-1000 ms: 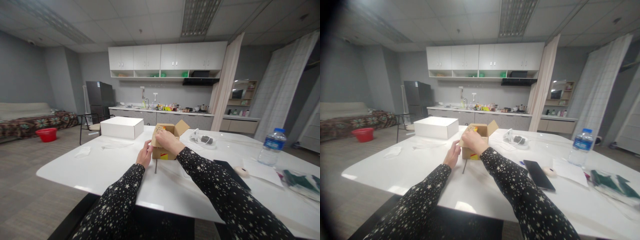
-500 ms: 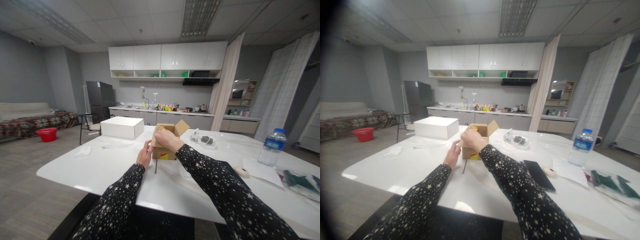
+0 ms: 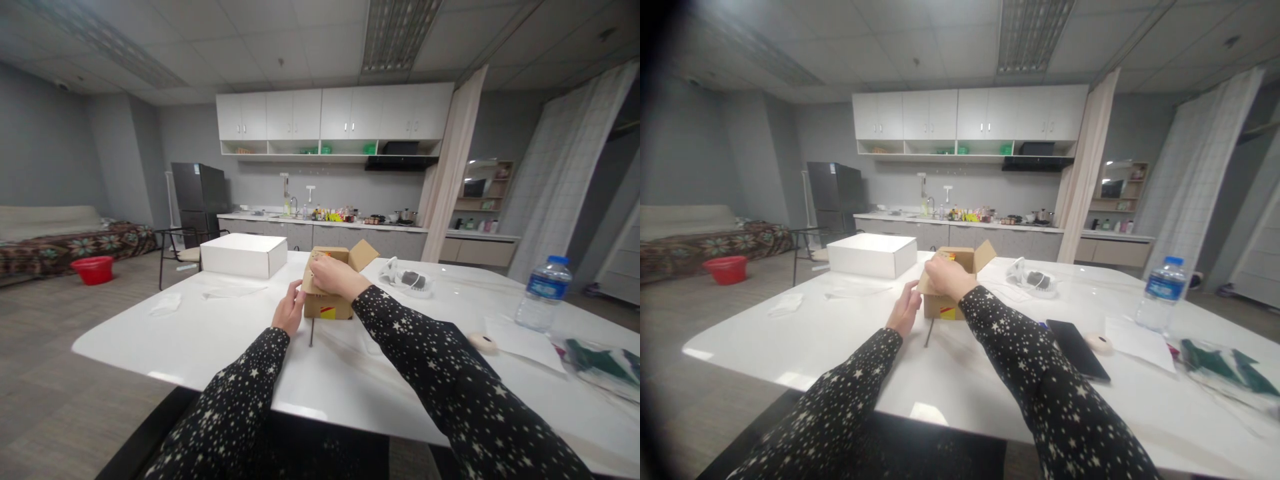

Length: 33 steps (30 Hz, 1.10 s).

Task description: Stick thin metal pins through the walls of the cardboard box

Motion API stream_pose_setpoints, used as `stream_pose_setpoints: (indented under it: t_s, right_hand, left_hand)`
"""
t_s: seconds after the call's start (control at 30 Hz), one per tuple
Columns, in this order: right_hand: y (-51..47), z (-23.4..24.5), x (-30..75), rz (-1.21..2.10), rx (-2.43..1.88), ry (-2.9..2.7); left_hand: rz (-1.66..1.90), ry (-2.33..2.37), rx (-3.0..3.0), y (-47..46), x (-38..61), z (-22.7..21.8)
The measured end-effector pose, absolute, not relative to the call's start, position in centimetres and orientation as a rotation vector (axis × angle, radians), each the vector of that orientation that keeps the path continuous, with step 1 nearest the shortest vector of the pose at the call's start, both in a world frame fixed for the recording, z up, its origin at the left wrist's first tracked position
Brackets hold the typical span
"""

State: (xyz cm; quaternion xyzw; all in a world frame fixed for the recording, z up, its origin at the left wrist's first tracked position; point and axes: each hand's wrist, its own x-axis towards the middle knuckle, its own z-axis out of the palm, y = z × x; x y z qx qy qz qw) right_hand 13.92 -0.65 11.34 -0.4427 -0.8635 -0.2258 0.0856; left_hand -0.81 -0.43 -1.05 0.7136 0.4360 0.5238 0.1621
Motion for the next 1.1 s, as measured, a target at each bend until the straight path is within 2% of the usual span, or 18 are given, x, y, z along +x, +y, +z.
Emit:
stream_pose_setpoints:
  t_s: [0.63,1.1]
  right_hand:
    - [1.5,12.5,14.5,-0.301,-1.532,-2.577]
    - [1.2,12.7,14.4,-0.409,-1.515,-2.598]
  left_hand:
    - [1.486,1.247,2.057,-0.7,-0.1,-1.3]
    - [1.490,1.224,2.049,-0.7,0.0,-1.4]
